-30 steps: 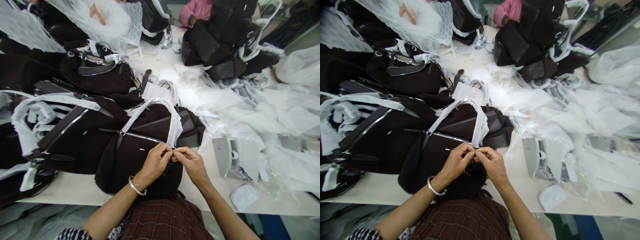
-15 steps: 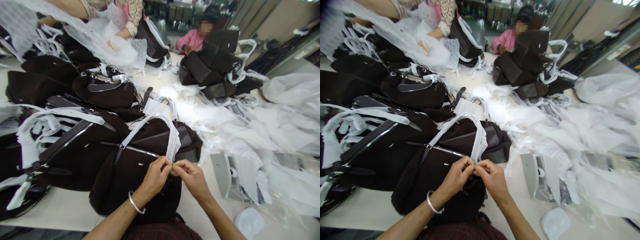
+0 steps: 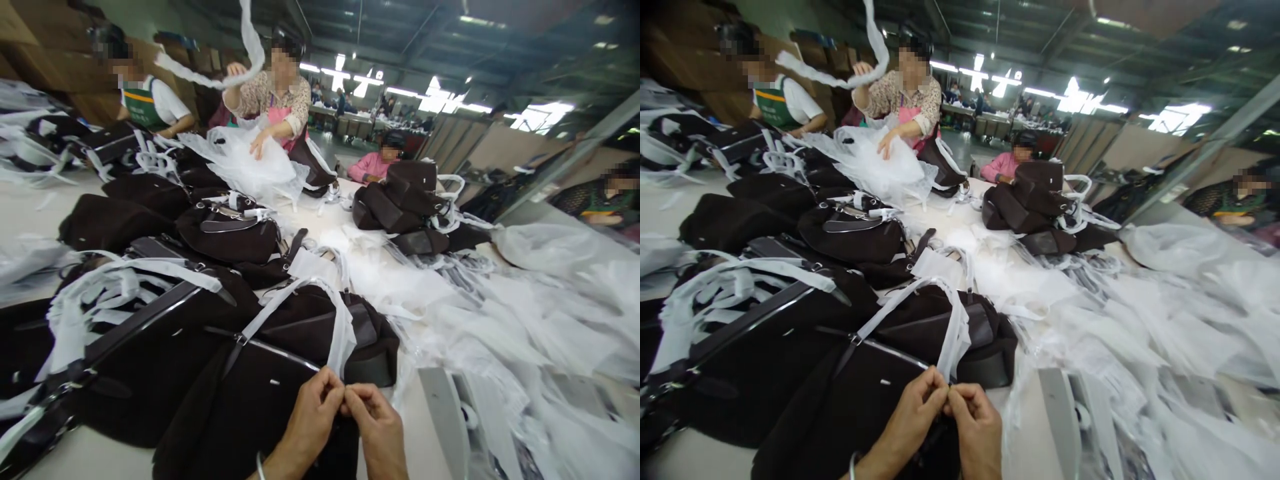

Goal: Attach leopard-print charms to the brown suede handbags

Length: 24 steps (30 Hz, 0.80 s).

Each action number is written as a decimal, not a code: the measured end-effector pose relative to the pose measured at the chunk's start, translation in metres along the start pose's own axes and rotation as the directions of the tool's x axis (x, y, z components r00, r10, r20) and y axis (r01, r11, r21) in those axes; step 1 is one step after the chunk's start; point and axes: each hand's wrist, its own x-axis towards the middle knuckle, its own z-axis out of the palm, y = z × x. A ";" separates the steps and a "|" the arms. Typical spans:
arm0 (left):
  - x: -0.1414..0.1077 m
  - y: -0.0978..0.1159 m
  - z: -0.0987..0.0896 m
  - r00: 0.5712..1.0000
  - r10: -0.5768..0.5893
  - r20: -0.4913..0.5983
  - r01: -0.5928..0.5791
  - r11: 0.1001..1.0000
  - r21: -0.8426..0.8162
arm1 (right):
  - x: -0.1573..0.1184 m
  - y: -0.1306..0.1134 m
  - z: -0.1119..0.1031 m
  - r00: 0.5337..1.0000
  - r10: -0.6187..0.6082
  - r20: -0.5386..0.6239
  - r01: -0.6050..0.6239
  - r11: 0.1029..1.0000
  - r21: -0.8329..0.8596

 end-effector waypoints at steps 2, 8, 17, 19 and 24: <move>-0.001 0.000 0.001 1.000 0.024 -0.009 -0.024 1.000 -0.012 | -0.002 -0.003 0.001 1.000 -0.016 -0.016 0.017 1.000 0.021; -0.007 0.000 -0.001 0.992 0.122 -0.010 -0.121 0.990 0.067 | -0.007 -0.016 -0.004 0.998 -0.021 0.066 0.020 1.000 0.015; -0.014 0.002 -0.007 0.963 0.268 0.036 -0.268 0.925 0.268 | -0.012 -0.009 -0.001 1.000 -0.009 0.019 0.007 0.993 0.116; -0.015 0.004 -0.009 0.946 0.320 0.055 -0.318 0.881 0.350 | -0.012 -0.012 -0.002 0.998 -0.051 0.032 0.049 0.998 0.048; -0.014 0.000 -0.010 0.945 0.325 0.046 -0.318 0.869 0.378 | -0.008 -0.025 -0.009 0.973 -0.210 0.099 0.222 0.966 -0.132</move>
